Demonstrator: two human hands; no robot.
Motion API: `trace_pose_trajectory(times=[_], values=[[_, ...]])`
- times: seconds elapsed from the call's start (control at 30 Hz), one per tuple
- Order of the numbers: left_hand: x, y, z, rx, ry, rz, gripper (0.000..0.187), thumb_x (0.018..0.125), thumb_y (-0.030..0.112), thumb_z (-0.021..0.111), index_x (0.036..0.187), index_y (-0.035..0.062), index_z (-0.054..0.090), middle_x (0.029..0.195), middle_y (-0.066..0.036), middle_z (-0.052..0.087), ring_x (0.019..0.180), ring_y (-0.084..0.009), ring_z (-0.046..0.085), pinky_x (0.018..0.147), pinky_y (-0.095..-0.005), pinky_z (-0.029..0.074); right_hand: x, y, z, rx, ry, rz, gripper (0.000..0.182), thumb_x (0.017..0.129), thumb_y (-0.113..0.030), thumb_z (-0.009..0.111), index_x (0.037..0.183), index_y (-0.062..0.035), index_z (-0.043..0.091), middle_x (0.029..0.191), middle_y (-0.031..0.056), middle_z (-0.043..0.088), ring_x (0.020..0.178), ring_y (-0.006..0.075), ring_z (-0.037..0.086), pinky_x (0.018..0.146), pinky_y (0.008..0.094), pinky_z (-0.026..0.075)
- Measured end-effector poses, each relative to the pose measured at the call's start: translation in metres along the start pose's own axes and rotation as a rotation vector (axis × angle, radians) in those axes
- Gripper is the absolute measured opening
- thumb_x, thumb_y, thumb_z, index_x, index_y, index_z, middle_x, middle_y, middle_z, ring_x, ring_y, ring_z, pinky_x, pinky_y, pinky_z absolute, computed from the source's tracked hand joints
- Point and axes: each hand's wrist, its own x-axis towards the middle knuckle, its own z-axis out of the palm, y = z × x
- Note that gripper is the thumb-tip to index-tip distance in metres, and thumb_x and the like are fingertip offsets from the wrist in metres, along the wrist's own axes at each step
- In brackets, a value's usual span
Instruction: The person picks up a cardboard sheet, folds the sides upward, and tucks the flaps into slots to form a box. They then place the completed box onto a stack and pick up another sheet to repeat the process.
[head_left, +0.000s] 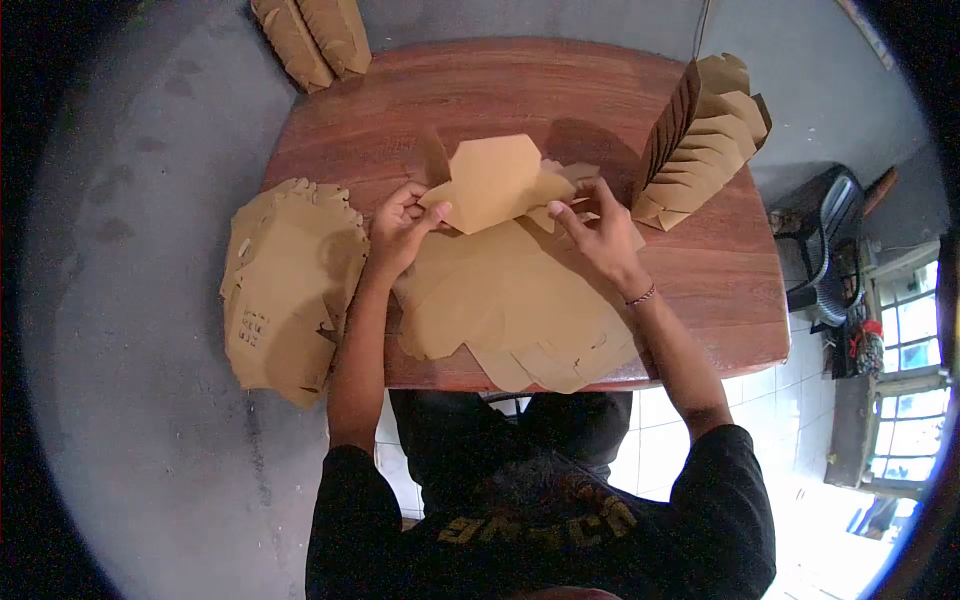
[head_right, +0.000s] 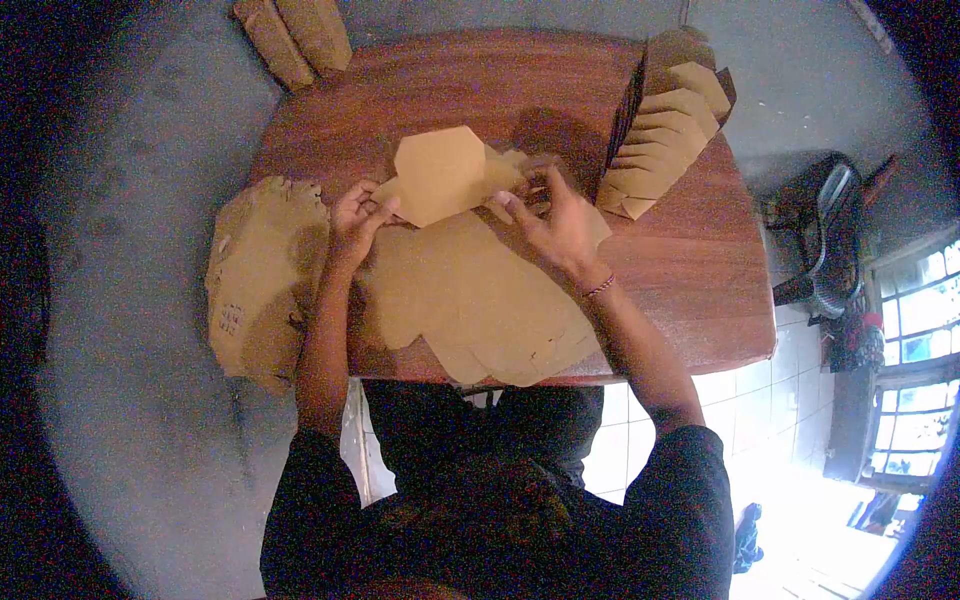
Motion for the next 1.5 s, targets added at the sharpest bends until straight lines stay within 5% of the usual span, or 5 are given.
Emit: trace_pose_trajectory(times=[0.6,0.83,1.1,1.33,1.5], values=[[-0.019,0.012,0.037,0.301,0.211,0.079,0.021,0.086,0.016,0.073,0.091,-0.001,0.063,0.084,-0.01,0.068,0.078,-0.0134,0.066,0.067,-0.0265,0.054,-0.007,-0.009,0.009,0.423,-0.014,0.246,0.019,0.086,-0.007,0.07,0.097,0.0045,0.06,0.077,0.0045,0.063,0.067,0.0084,0.057,0.061,0.0257,0.05],[0.007,-0.026,0.0,0.829,0.391,0.591,0.045,0.09,0.04,0.066,0.109,-0.0006,0.06,0.095,-0.017,0.065,0.094,-0.0252,0.062,0.086,-0.0393,0.047,0.004,0.003,0.001,0.689,0.006,0.226,0.017,0.096,-0.012,0.058,0.106,0.0015,0.058,0.097,0.0085,0.066,0.087,0.0157,0.066,0.075,0.0298,0.06],[0.018,-0.017,-0.012,0.141,0.175,-0.343,0.07,0.095,0.056,0.047,0.142,0.0057,0.032,0.121,-0.025,0.053,0.103,-0.0287,0.063,0.089,-0.0465,0.051,0.006,0.016,-0.001,0.867,-0.117,0.172,0.017,0.096,-0.007,0.055,0.111,0.0016,0.055,0.107,0.0089,0.063,0.098,0.0187,0.064,0.087,0.035,0.056],[0.011,-0.026,-0.01,-0.472,0.078,-0.173,0.066,0.094,0.056,0.048,0.138,0.0081,0.038,0.12,-0.016,0.058,0.112,-0.0269,0.059,0.092,-0.0465,0.051,-0.003,0.025,-0.004,0.736,-0.336,0.078,0.014,0.095,-0.004,0.056,0.108,0.001,0.057,0.104,0.007,0.064,0.101,0.0162,0.061,0.092,0.0333,0.051],[0.012,-0.048,-0.028,-0.65,0.057,-0.168,0.049,0.096,0.049,0.052,0.126,0.0108,0.053,0.12,-0.005,0.059,0.106,-0.0188,0.06,0.088,-0.0389,0.052,-0.01,0.011,-0.006,0.505,-0.418,0.044,0.008,0.091,-0.01,0.064,0.094,-0.0034,0.061,0.085,-0.0019,0.062,0.079,0.007,0.055,0.067,0.0223,0.044]])
